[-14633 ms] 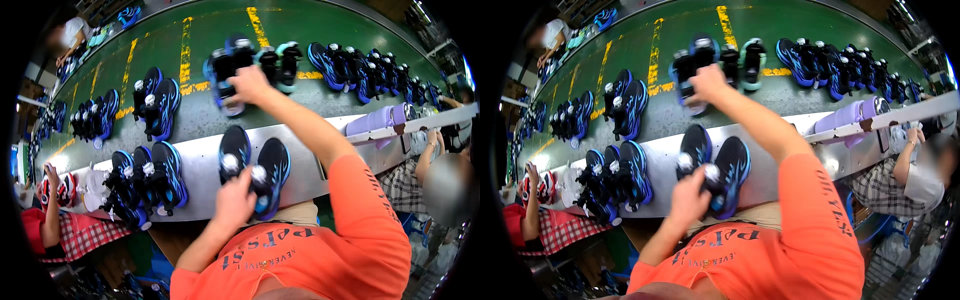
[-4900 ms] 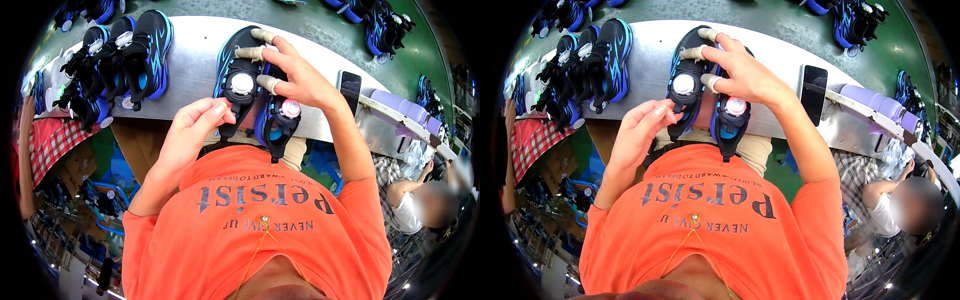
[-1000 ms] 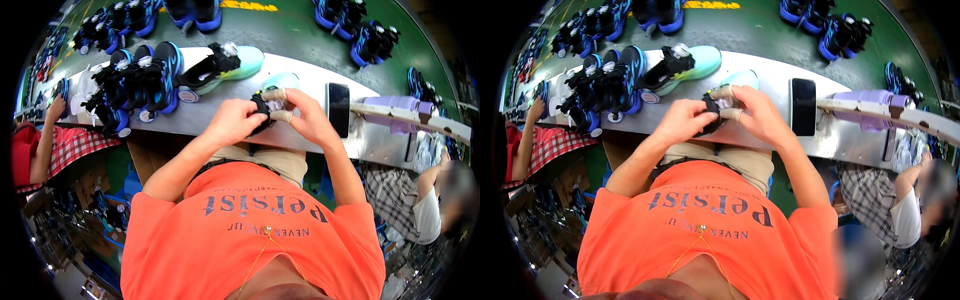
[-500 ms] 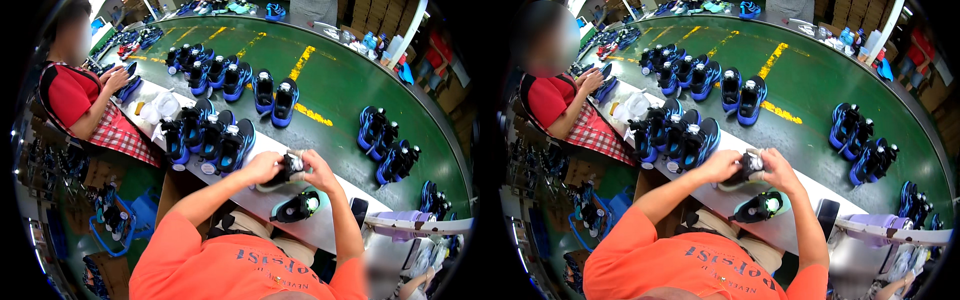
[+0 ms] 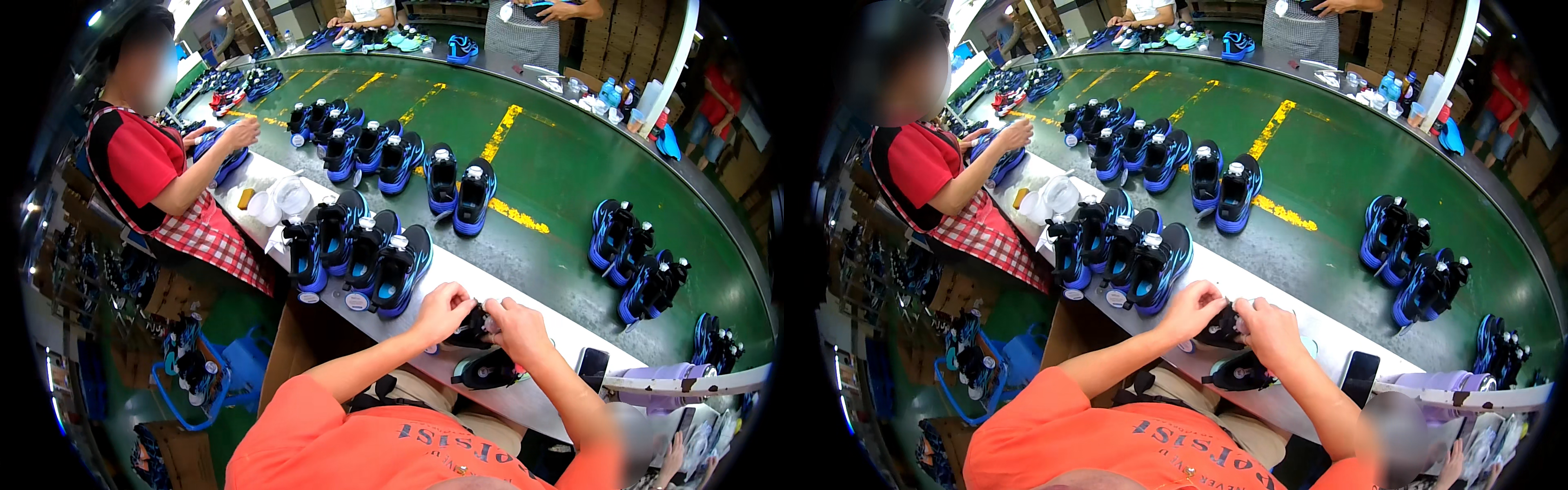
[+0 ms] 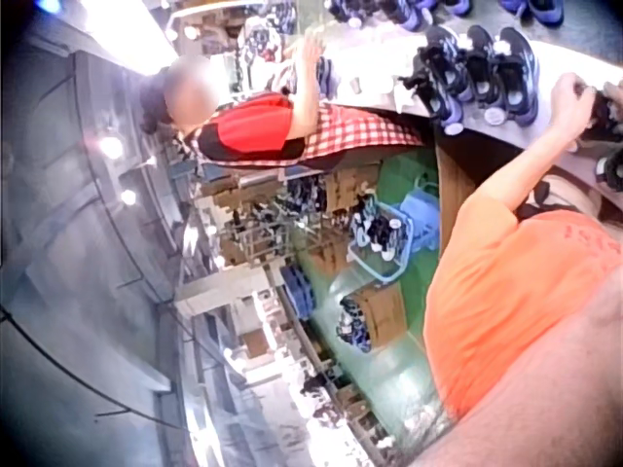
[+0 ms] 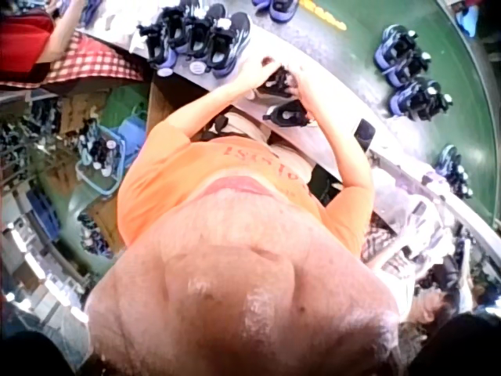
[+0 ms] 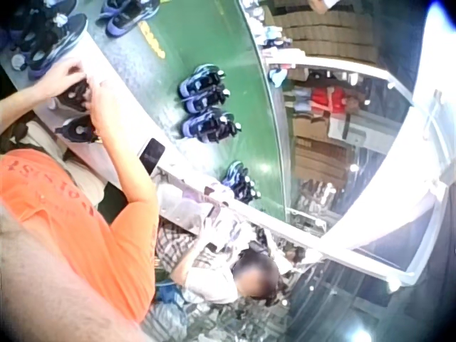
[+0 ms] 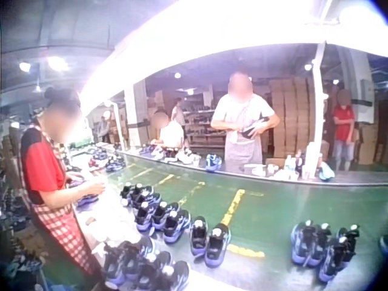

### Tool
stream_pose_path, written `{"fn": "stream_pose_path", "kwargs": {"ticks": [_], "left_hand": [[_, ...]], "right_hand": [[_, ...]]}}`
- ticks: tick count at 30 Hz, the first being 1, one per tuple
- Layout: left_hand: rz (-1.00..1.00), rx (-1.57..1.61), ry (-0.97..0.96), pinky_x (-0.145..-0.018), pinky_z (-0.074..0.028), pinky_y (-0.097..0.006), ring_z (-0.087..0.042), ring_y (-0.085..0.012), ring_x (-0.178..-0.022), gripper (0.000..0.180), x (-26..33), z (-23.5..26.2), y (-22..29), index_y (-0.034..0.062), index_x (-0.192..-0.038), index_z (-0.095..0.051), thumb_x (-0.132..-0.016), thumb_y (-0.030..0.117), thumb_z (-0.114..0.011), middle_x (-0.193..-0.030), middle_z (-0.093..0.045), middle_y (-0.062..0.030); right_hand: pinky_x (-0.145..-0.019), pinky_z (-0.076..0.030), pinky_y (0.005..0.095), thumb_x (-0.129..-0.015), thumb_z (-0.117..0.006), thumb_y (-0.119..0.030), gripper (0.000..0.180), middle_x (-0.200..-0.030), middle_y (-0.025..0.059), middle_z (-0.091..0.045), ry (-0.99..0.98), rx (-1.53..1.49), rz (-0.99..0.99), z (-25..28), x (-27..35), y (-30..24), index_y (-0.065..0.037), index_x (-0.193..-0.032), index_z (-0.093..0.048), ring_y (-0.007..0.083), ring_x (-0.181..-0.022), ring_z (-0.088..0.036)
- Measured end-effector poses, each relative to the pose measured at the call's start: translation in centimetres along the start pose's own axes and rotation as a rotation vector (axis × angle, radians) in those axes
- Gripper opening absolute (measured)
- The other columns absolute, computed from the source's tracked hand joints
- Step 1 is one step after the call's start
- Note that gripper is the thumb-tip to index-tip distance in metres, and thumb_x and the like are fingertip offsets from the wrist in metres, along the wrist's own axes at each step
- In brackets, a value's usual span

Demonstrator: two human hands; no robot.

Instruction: The person applies tags to various shoes on a workbench, using their hands to attach small circular tags and a rectangular tag to the laces and upper components of the footwear.

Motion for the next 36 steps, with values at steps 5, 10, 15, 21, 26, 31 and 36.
{"fn": "stream_pose_path", "kwargs": {"ticks": [5, 10, 15, 21, 26, 31, 36], "left_hand": [[-0.113, -0.222, -0.465, -0.043, -0.043, -0.028, -0.052, -0.0098, -0.051, 0.031, 1.3, -1.2, 2.0, 0.0015, -0.079, -0.064, -0.084, 0.032, -0.067, -0.063, -0.059, -0.0049], [0.118, -0.165, -0.479, -0.045, -0.045, -0.029, -0.057, -0.0109, -0.051, 0.025, 2.9, -1.8, 2.0, 0.0009, -0.080, -0.064, -0.085, 0.025, -0.065, -0.063, -0.062, -0.0062], [0.109, -0.155, -0.490, -0.047, -0.045, -0.029, -0.058, -0.0112, -0.052, 0.023, 3.3, -2.1, 0.8, 0.0013, -0.080, -0.065, -0.084, 0.024, -0.065, -0.065, -0.064, -0.0061], [0.211, 0.029, -0.463, -0.050, -0.045, -0.027, -0.059, -0.0105, -0.053, 0.021, 3.7, -3.3, 1.5, 0.0029, -0.078, -0.066, -0.084, 0.023, -0.065, -0.061, -0.064, -0.0038], [0.311, -0.009, -0.479, -0.052, -0.047, -0.028, -0.063, -0.0130, -0.055, 0.021, 4.9, -3.7, 1.2, 0.0006, -0.081, -0.064, -0.084, 0.021, -0.064, -0.065, -0.063, -0.0059], [0.280, 0.072, -0.480, -0.050, -0.046, -0.028, -0.062, -0.0108, -0.056, 0.020, 4.9, -4.4, 1.4, 0.0012, -0.081, -0.065, -0.085, 0.021, -0.064, -0.064, -0.063, -0.0052], [0.290, 0.009, -0.527, -0.053, -0.046, -0.027, -0.060, -0.0111, -0.057, 0.024, 5.1, -4.9, 0.7, 0.0038, -0.086, -0.068, -0.085, 0.028, -0.065, -0.068, -0.065, -0.0049]], "right_hand": [[-0.067, -0.050, 0.0398, -0.069, -0.073, -0.009, 0.037, -0.088, 0.0121, -0.058, 0.006, -0.308, -0.051, 0.0, 1.0, 0.8, -0.011, -0.102, -0.056, 0.0321, -0.076, -0.061], [-0.070, -0.050, 0.0353, -0.076, -0.069, -0.011, 0.031, -0.092, 0.0121, -0.060, 0.105, -0.372, -0.174, -0.2, 3.1, 1.6, -0.011, -0.107, -0.063, 0.0300, -0.075, -0.062], [-0.070, -0.050, 0.0371, -0.076, -0.070, -0.017, 0.027, -0.084, 0.0157, -0.063, -0.060, -0.575, -0.216, 1.0, 2.5, 0.2, -0.007, -0.100, -0.062, 0.0321, -0.076, -0.061], [-0.069, -0.049, 0.0356, -0.075, -0.071, -0.018, 0.037, -0.084, 0.0142, -0.060, 0.151, -0.291, -0.267, -0.1, 3.7, 1.5, -0.011, -0.110, -0.061, 0.0287, -0.073, -0.060], [-0.068, -0.049, 0.0357, -0.076, -0.071, -0.019, 0.030, -0.081, 0.0149, -0.060, 0.154, -0.477, -0.226, 0.4, 4.1, 1.3, -0.008, -0.102, -0.063, 0.0301, -0.071, -0.059], [-0.067, -0.048, 0.0360, -0.075, -0.072, -0.021, 0.027, -0.073, 0.0150, -0.059, 0.166, -0.441, -0.214, 1.4, 4.2, 1.6, -0.007, -0.097, -0.063, 0.0318, -0.066, -0.058], [-0.065, -0.049, 0.0342, -0.075, -0.073, -0.023, 0.028, -0.086, 0.0131, -0.059, 0.123, -0.225, -0.375, 0.1, 4.7, 2.0, -0.006, -0.097, -0.066, 0.0256, -0.068, -0.060]]}}
Point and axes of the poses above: each hand's wrist, its own x-axis away from the middle knuckle, its own z-axis out of the back of the hand, y = z × x, the point moved 7 cm from there along -x, towards the middle knuckle
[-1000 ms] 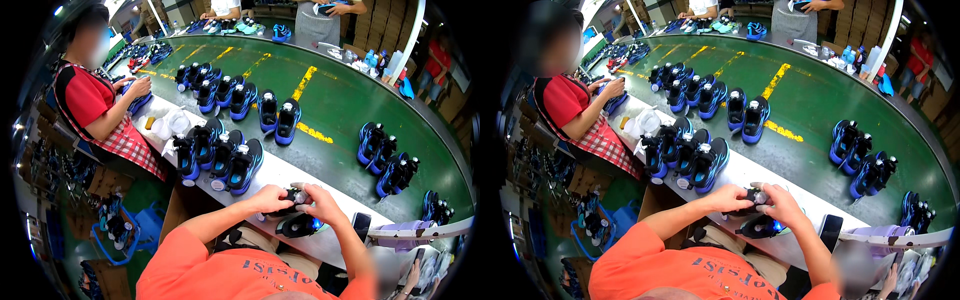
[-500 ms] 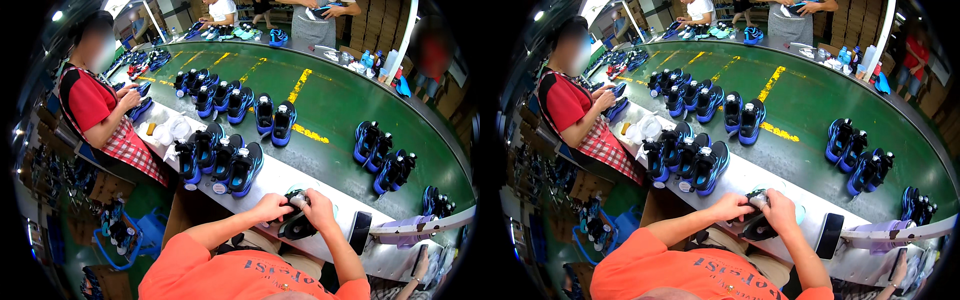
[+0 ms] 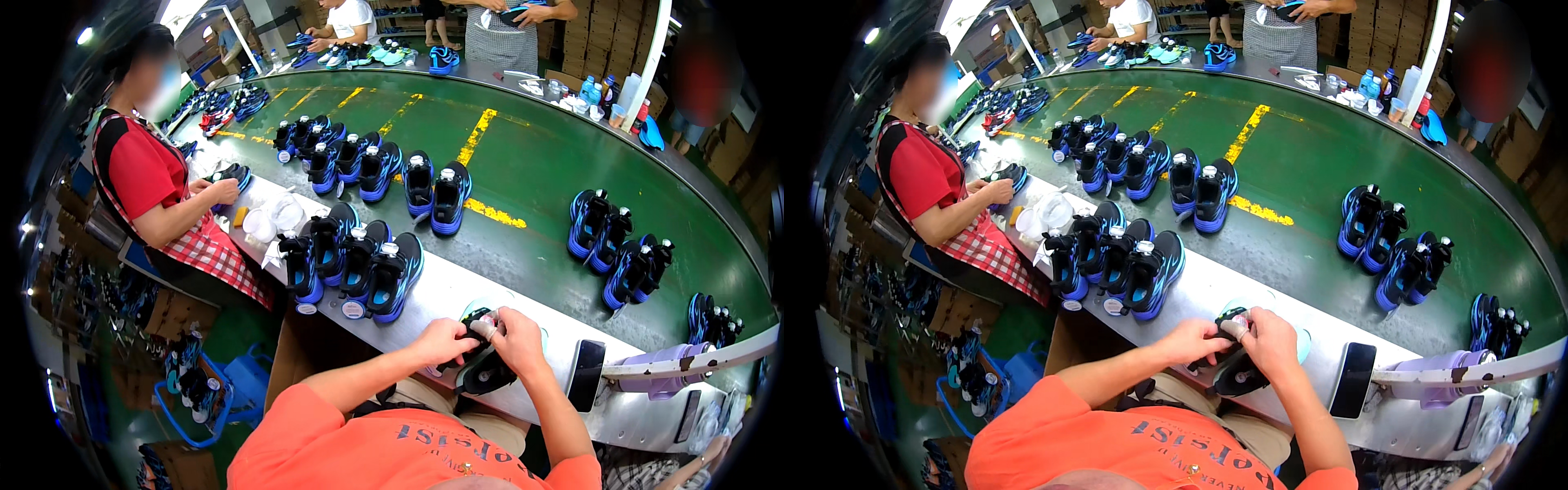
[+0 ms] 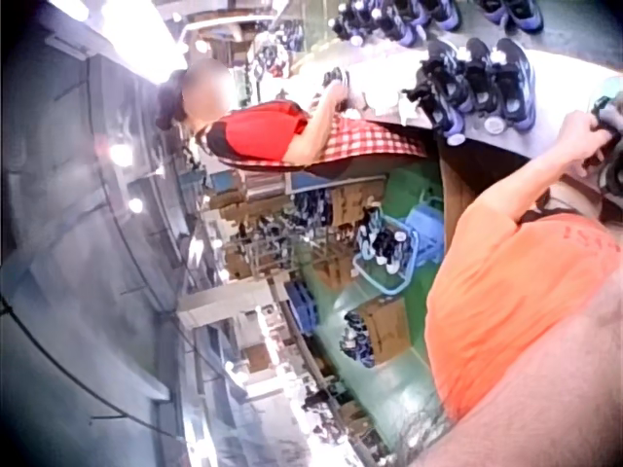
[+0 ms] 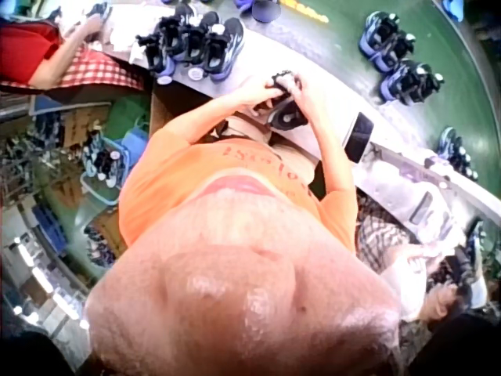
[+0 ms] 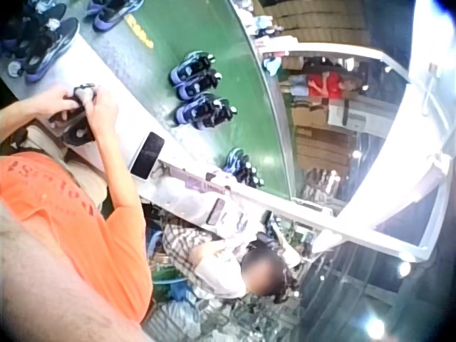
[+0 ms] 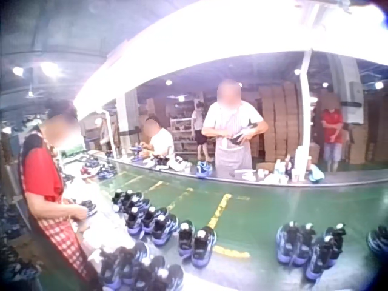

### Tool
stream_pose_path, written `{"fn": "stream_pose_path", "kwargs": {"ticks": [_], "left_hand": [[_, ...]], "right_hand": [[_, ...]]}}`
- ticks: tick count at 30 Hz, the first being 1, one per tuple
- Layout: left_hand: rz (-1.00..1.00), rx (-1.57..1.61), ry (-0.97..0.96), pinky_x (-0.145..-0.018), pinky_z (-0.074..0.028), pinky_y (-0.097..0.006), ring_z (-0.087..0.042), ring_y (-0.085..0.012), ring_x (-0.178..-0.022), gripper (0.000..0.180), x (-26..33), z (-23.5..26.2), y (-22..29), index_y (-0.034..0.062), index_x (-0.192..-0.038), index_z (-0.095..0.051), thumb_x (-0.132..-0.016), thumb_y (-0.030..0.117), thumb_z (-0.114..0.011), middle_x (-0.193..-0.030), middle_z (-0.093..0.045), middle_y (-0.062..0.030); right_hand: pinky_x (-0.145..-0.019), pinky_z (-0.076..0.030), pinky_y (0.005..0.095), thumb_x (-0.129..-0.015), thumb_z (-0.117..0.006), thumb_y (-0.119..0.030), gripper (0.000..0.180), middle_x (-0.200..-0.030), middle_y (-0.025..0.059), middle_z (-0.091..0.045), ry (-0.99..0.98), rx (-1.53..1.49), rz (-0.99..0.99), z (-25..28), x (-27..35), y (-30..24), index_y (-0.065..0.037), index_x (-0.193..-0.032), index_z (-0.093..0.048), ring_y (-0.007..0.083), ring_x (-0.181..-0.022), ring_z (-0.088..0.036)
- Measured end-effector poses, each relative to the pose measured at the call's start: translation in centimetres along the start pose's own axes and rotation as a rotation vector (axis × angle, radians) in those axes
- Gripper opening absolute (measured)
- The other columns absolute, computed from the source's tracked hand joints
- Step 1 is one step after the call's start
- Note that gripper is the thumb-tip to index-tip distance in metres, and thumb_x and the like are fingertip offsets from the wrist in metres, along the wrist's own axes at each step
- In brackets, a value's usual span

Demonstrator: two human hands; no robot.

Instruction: The person applies tags to various shoes on a workbench, using their hands to attach small circular tags and a rectangular tag to the laces and upper components of the footwear.

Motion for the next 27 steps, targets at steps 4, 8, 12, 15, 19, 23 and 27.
{"fn": "stream_pose_path", "kwargs": {"ticks": [4, 8, 12, 15, 19, 23, 27], "left_hand": [[-0.177, -0.406, 0.016, -0.056, -0.047, -0.031, -0.062, -0.0156, -0.061, 0.032, 1.3, 2.8, 6.1, 0.0029, -0.088, -0.067, -0.084, 0.034, -0.067, -0.068, -0.065, -0.0081], [-0.685, -0.378, 0.210, -0.073, -0.048, -0.036, -0.057, -0.0293, -0.086, 0.023, -0.5, 2.2, 9.0, 0.0060, -0.090, -0.064, -0.077, 0.024, -0.070, -0.094, -0.056, -0.0118], [-0.664, -0.370, -0.043, -0.076, -0.048, -0.037, -0.057, -0.0304, -0.087, 0.016, -2.0, -0.1, 7.6, 0.0081, -0.090, -0.063, -0.076, 0.015, -0.067, -0.094, -0.054, -0.0117], [-0.651, -0.392, 0.124, -0.075, -0.048, -0.037, -0.057, -0.0305, -0.088, 0.019, -1.1, 0.8, 8.1, 0.0085, -0.093, -0.065, -0.076, 0.017, -0.068, -0.091, -0.055, -0.0113], [-0.594, -0.417, -0.035, -0.068, -0.048, -0.034, -0.059, -0.0250, -0.075, 0.022, -2.0, -0.7, 7.5, 0.0114, -0.097, -0.068, -0.076, 0.017, -0.070, -0.084, -0.056, -0.0098], [-0.456, -0.233, -0.169, -0.060, -0.043, -0.027, -0.051, -0.0123, -0.063, 0.024, -2.6, 0.5, 6.1, 0.0083, -0.101, -0.068, -0.077, 0.011, -0.069, -0.077, -0.055, -0.0046], [-0.780, -0.298, 0.283, -0.058, -0.044, -0.027, -0.054, -0.0136, -0.063, 0.014, 0.2, 0.3, 7.9, 0.0035, -0.091, -0.067, -0.078, 0.009, -0.068, -0.078, -0.059, -0.0065]], "right_hand": [[-0.065, -0.048, 0.0303, -0.077, -0.071, -0.017, 0.031, -0.094, 0.0098, -0.059, -0.018, -0.342, -0.033, 2.7, 1.2, 1.2, -0.007, -0.106, -0.066, 0.0192, -0.074, -0.056], [-0.077, -0.045, 0.0305, -0.076, -0.073, -0.016, 0.036, -0.090, 0.0072, -0.054, -0.141, -0.345, 0.077, 3.8, 6.4, 2.8, -0.014, -0.111, -0.066, 0.0196, -0.083, -0.053], [-0.074, -0.044, 0.0322, -0.077, -0.073, -0.020, 0.033, -0.089, 0.0086, -0.052, 0.001, -0.330, -0.142, 2.7, 7.1, 2.1, -0.016, -0.109, -0.066, 0.0216, -0.082, -0.052], [-0.069, -0.046, 0.0314, -0.079, -0.073, -0.024, 0.032, -0.088, 0.0088, -0.054, 0.054, -0.310, 0.125, 3.3, 7.4, 2.4, -0.013, -0.108, -0.066, 0.0209, -0.073, -0.055], [-0.073, -0.046, 0.0318, -0.080, -0.072, -0.029, 0.041, -0.091, 0.0086, -0.055, -0.047, -0.211, -0.244, 1.2, 7.3, 5.2, -0.015, -0.117, -0.063, 0.0224, -0.080, -0.054], [-0.069, -0.046, 0.0339, -0.082, -0.069, -0.032, 0.033, -0.083, 0.0116, -0.059, -0.023, -0.285, 0.071, 2.9, 7.4, 2.4, -0.012, -0.108, -0.065, 0.0244, -0.075, -0.057], [-0.069, -0.047, 0.0359, -0.082, -0.068, -0.035, 0.033, -0.088, 0.0143, -0.063, 0.065, -0.252, -0.007, 1.2, 7.5, 3.5, -0.011, -0.105, -0.066, 0.0290, -0.077, -0.060]]}}
Point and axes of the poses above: each hand's wrist, its own x-axis away from the middle knuckle, its own z-axis out of the back of the hand, y = z × x, the point moved 7 cm from there along -x, towards the middle knuckle
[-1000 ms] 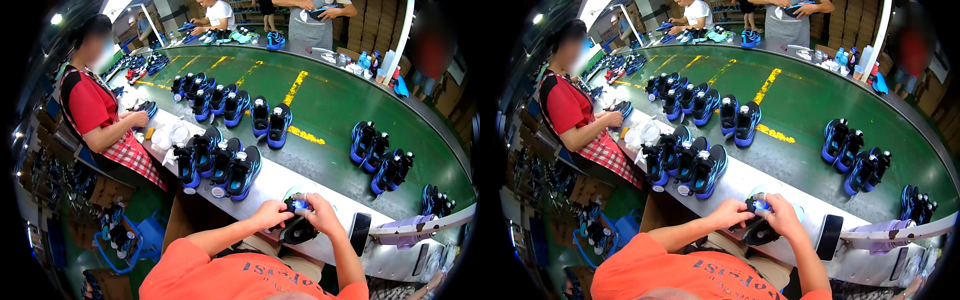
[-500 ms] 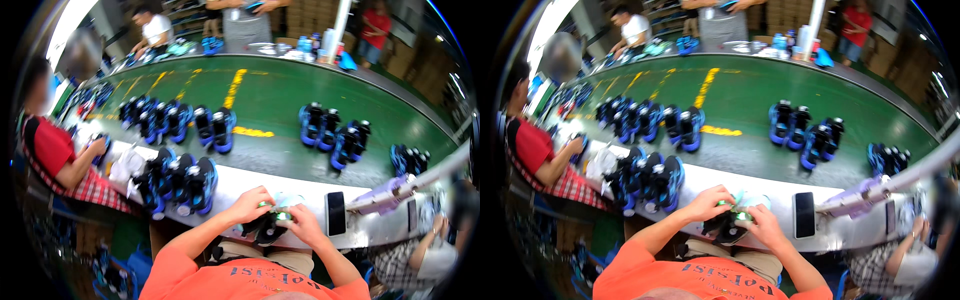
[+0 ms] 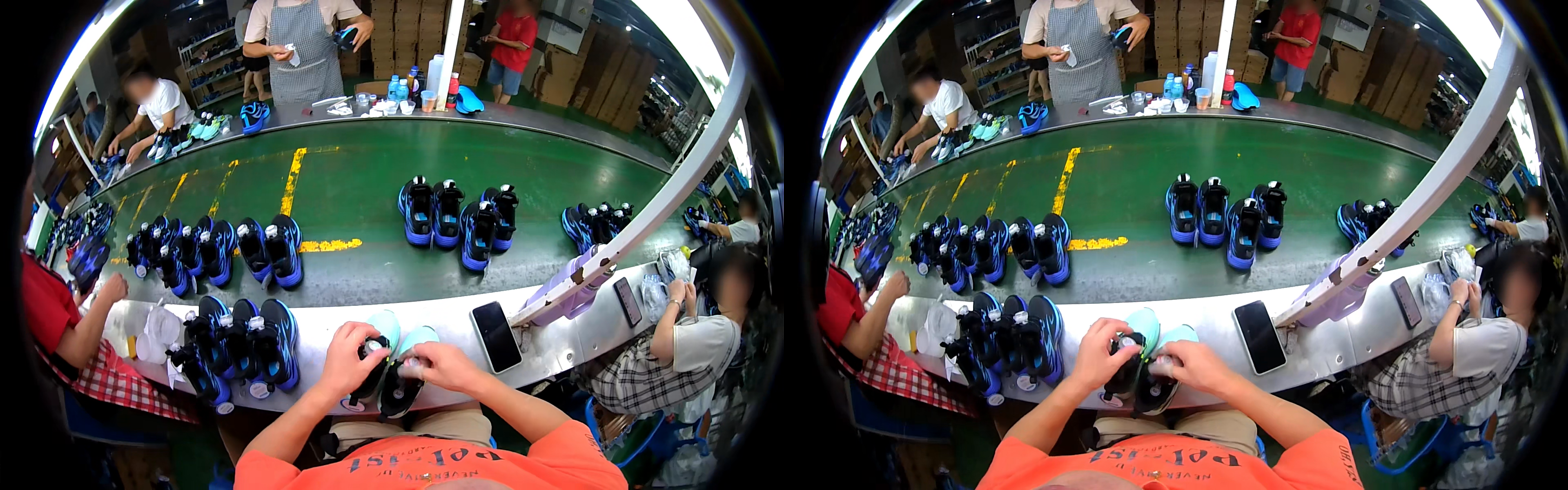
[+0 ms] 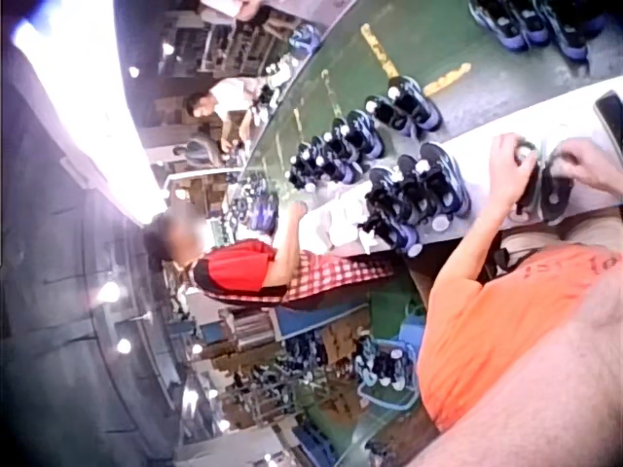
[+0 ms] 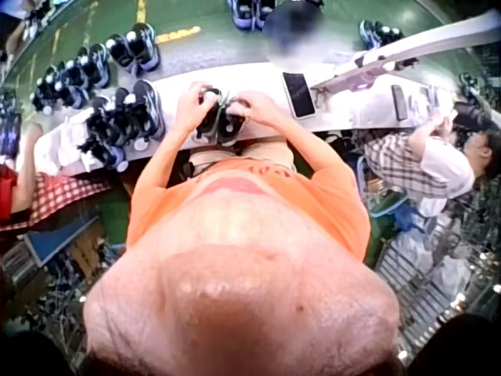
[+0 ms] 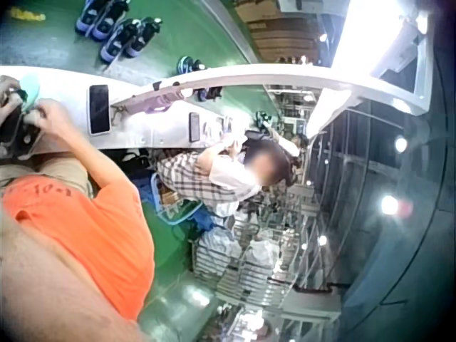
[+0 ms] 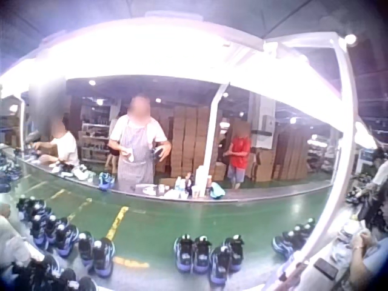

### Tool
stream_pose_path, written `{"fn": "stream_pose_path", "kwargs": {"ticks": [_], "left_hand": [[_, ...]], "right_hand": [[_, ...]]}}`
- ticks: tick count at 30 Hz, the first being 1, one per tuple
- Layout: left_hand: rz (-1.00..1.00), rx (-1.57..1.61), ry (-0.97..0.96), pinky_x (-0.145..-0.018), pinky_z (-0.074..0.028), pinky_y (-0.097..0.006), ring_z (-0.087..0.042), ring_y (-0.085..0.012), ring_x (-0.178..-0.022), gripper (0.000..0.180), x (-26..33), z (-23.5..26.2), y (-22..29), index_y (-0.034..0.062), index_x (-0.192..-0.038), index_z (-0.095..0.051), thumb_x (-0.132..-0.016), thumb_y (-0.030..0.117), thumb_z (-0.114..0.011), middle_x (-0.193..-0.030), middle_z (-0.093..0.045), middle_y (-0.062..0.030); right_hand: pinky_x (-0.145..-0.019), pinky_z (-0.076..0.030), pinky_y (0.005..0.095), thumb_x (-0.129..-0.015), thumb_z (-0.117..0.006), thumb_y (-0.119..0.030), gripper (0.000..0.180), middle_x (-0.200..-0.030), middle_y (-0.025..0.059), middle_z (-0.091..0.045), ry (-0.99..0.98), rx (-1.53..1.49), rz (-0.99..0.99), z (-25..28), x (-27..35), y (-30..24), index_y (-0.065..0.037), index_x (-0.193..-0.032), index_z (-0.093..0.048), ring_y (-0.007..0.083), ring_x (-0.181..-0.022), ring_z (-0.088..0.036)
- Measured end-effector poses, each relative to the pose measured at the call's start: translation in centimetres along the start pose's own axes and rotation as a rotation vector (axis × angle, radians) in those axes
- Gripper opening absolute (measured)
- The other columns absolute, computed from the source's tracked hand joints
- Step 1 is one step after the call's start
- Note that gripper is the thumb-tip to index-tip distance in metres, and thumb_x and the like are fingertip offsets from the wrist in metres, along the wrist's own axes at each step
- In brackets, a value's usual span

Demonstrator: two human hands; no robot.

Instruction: The person applies tags to various shoes on a workbench, using their hands to attach small circular tags and a rectangular tag to the laces and upper components of the footwear.

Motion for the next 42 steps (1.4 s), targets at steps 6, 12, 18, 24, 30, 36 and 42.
{"fn": "stream_pose_path", "kwargs": {"ticks": [6, 12, 18, 24, 30, 36, 42], "left_hand": [[0.747, 0.523, -0.503, -0.052, -0.045, -0.024, -0.057, -0.0094, -0.054, 0.024, 6.5, -4.4, -0.1, 0.0019, -0.091, -0.064, -0.095, 0.023, -0.053, -0.072, -0.063, -0.0042], [0.919, 0.873, -0.371, -0.066, -0.054, -0.029, -0.066, -0.0208, -0.082, 0.037, 7.3, -6.3, 0.0, -0.0061, -0.110, -0.055, -0.095, 0.027, -0.054, -0.104, -0.061, -0.0156], [0.973, 0.836, -0.357, -0.063, -0.055, -0.027, -0.066, -0.0202, -0.085, 0.026, 7.5, -6.5, 0.1, -0.0053, -0.107, -0.057, -0.094, 0.018, -0.054, -0.101, -0.063, -0.0145], [0.968, 0.844, -0.293, -0.062, -0.055, -0.026, -0.066, -0.0206, -0.088, 0.022, 8.1, -7.7, 0.7, -0.0058, -0.104, -0.058, -0.095, 0.012, -0.051, -0.101, -0.063, -0.0142], [0.985, 0.815, -0.309, -0.062, -0.056, -0.026, -0.066, -0.0201, -0.090, 0.019, 8.0, -7.1, 0.2, -0.0053, -0.104, -0.058, -0.094, 0.010, -0.052, -0.100, -0.064, -0.0131], [1.008, 0.832, -0.282, -0.061, -0.057, -0.026, -0.066, -0.0202, -0.091, 0.019, 7.9, -7.1, 0.0, -0.0048, -0.104, -0.059, -0.093, 0.010, -0.054, -0.100, -0.064, -0.0130], [1.037, 0.846, -0.287, -0.061, -0.056, -0.026, -0.067, -0.0207, -0.091, 0.020, 7.9, -6.8, -0.2, -0.0051, -0.104, -0.059, -0.092, 0.010, -0.055, -0.101, -0.064, -0.0136]], "right_hand": [[-0.077, -0.044, 0.0349, -0.080, -0.068, -0.020, 0.036, -0.087, 0.0120, -0.057, -0.176, -0.033, 0.217, 0.3, -0.6, -0.3, -0.013, -0.114, -0.062, 0.0281, -0.086, -0.053], [-0.065, -0.044, 0.0307, -0.079, -0.071, -0.018, 0.037, -0.082, 0.0078, -0.056, -0.087, -0.042, -0.020, 0.6, -0.9, 0.1, -0.011, -0.114, -0.063, 0.0182, -0.071, -0.052], [-0.073, -0.044, 0.0285, -0.077, -0.070, -0.015, 0.044, -0.093, 0.0045, -0.056, -0.187, -0.208, 0.087, 0.4, -0.1, 0.7, -0.014, -0.121, -0.062, 0.0154, -0.080, -0.051], [-0.063, -0.044, 0.0298, -0.076, -0.070, -0.017, 0.029, -0.083, 0.0064, -0.054, 0.032, -0.097, -0.075, 0.7, 1.4, 0.7, -0.010, -0.104, -0.068, 0.0175, -0.071, -0.051], [-0.061, -0.044, 0.0303, -0.077, -0.071, -0.018, 0.031, -0.075, 0.0062, -0.052, -0.014, -0.145, 0.096, 0.8, 0.3, 0.2, -0.011, -0.106, -0.066, 0.0195, -0.067, -0.051], [-0.061, -0.043, 0.0297, -0.078, -0.069, -0.015, 0.031, -0.074, 0.0070, -0.051, 0.101, -0.103, 0.035, 0.1, 0.9, -0.1, -0.011, -0.108, -0.065, 0.0193, -0.065, -0.051], [-0.062, -0.044, 0.0292, -0.078, -0.068, -0.012, 0.036, -0.076, 0.0067, -0.052, -0.058, -0.144, 0.044, 0.4, 0.1, -0.1, -0.012, -0.113, -0.065, 0.0187, -0.068, -0.052]]}}
Point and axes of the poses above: each hand's wrist, its own x-axis away from the middle knuckle, its own z-axis out of the back of the hand, y = z × x, the point moved 7 cm from there along -x, towards the middle knuckle
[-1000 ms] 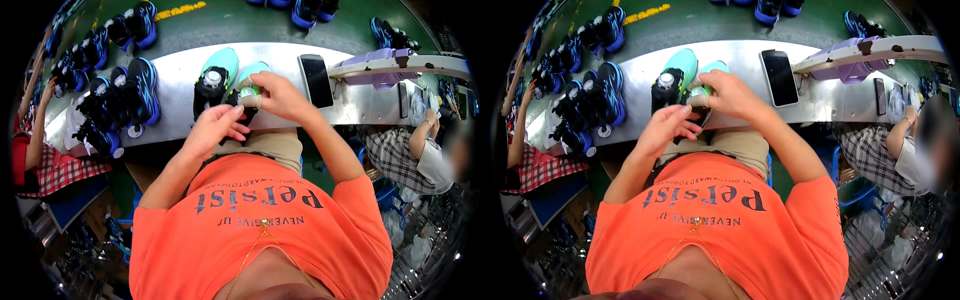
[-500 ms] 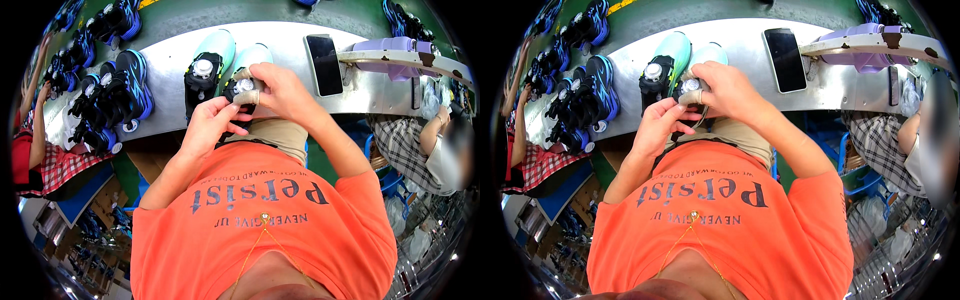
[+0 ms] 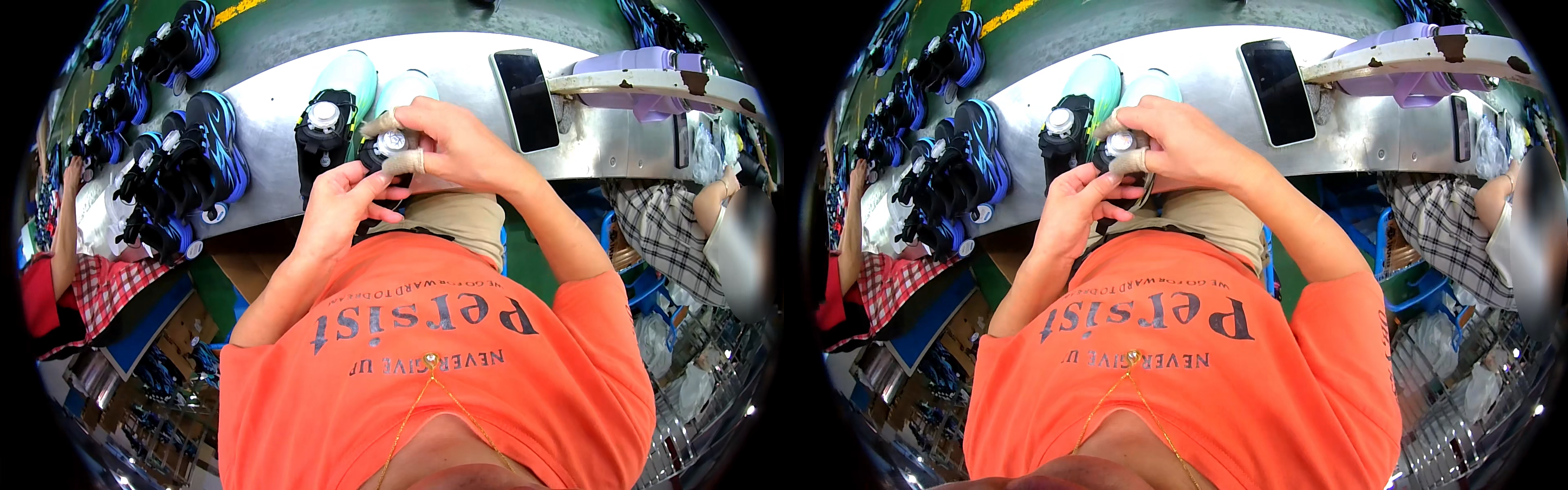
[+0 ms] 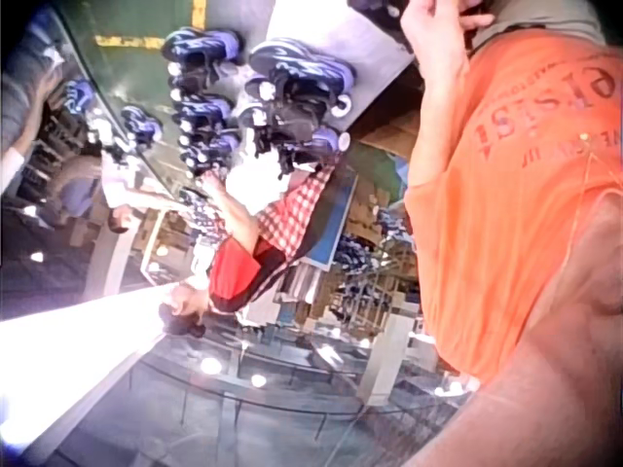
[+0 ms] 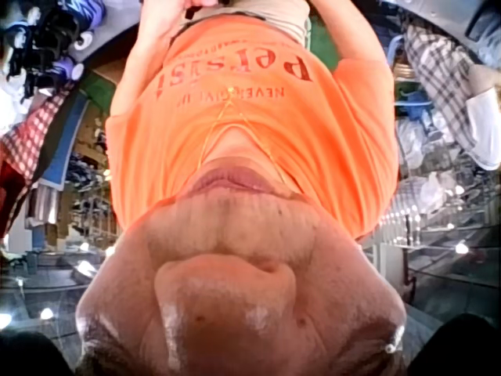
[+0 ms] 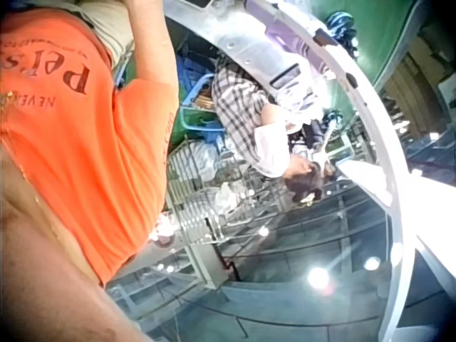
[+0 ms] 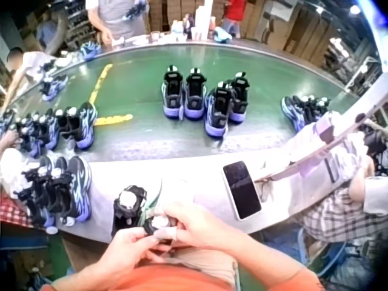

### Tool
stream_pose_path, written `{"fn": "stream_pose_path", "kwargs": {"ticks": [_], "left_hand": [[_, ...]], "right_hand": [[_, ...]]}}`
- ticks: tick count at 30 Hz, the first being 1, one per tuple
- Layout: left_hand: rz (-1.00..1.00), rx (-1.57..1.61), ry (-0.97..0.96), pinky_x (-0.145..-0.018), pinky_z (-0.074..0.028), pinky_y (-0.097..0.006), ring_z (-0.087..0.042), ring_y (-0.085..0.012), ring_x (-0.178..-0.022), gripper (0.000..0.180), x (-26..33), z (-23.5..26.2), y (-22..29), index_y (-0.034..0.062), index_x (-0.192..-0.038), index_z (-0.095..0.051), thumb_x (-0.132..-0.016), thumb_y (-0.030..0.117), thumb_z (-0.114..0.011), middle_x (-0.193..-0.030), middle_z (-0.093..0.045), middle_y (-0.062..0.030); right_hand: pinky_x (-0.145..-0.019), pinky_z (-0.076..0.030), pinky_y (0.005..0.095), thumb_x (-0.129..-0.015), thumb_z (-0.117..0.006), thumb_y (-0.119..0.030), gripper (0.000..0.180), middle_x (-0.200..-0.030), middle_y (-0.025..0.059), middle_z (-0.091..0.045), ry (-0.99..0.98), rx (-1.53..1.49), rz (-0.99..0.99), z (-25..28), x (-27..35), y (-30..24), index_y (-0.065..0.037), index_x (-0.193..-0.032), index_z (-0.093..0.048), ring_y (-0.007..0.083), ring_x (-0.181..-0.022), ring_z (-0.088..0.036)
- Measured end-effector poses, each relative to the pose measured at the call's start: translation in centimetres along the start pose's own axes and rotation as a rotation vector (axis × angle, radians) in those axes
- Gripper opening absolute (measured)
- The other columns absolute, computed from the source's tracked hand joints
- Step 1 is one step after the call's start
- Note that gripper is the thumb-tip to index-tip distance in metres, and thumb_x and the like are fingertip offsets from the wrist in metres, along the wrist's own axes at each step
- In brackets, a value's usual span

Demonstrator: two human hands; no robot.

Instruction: The person applies tags to various shoes on a workbench, using their hands to attach small circular tags and a rectangular tag to the laces and upper components of the footwear.

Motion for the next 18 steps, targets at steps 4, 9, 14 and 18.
{"fn": "stream_pose_path", "kwargs": {"ticks": [4, 9, 14, 18], "left_hand": [[0.003, 0.011, 0.007, -0.060, -0.057, -0.027, -0.066, -0.0183, -0.087, 0.020, 0.1, -0.2, 0.2, -0.0077, -0.102, -0.060, -0.091, 0.008, -0.055, -0.097, -0.064, -0.0128], [0.002, -0.012, -0.002, -0.061, -0.056, -0.027, -0.066, -0.0209, -0.090, 0.021, 0.0, 0.3, -0.1, -0.0057, -0.104, -0.060, -0.093, 0.011, -0.054, -0.102, -0.064, -0.0136], [-0.092, -0.374, 0.001, -0.060, -0.052, -0.024, -0.063, -0.0142, -0.077, 0.022, 1.4, 1.5, 3.9, -0.0046, -0.103, -0.063, -0.090, 0.013, -0.059, -0.092, -0.065, -0.0094], [-0.698, -0.999, 0.469, -0.066, -0.046, -0.026, -0.056, -0.0131, -0.075, 0.024, 2.4, 3.4, 12.2, 0.0016, -0.100, -0.065, -0.081, 0.014, -0.068, -0.092, -0.061, -0.0079]], "right_hand": [[-0.065, -0.044, 0.0280, -0.077, -0.068, -0.010, 0.040, -0.078, 0.0057, -0.054, -0.038, -0.165, 0.095, -0.3, -0.2, 0.9, -0.013, -0.116, -0.064, 0.0171, -0.071, -0.053], [-0.067, -0.044, 0.0268, -0.078, -0.069, -0.012, 0.036, -0.078, 0.0043, -0.057, 0.007, -0.163, -0.095, -0.9, 0.2, 0.5, -0.012, -0.114, -0.066, 0.0122, -0.073, -0.054], [-0.072, -0.044, 0.0270, -0.080, -0.070, -0.019, 0.036, -0.083, 0.0033, -0.061, -0.030, -0.194, -0.136, 1.1, -1.7, 2.7, -0.012, -0.115, -0.065, 0.0105, -0.076, -0.053], [-0.088, -0.045, 0.0333, -0.083, -0.066, -0.035, 0.045, -0.099, 0.0123, -0.060, 0.268, 0.151, -0.030, 3.6, -6.9, 3.7, -0.012, -0.122, -0.060, 0.0226, -0.097, -0.056]]}}
Point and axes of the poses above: each hand's wrist, its own x-axis away from the middle knuckle, its own z-axis out of the back of the hand, y = z × x, the point moved 7 cm from there along -x, towards the middle knuckle
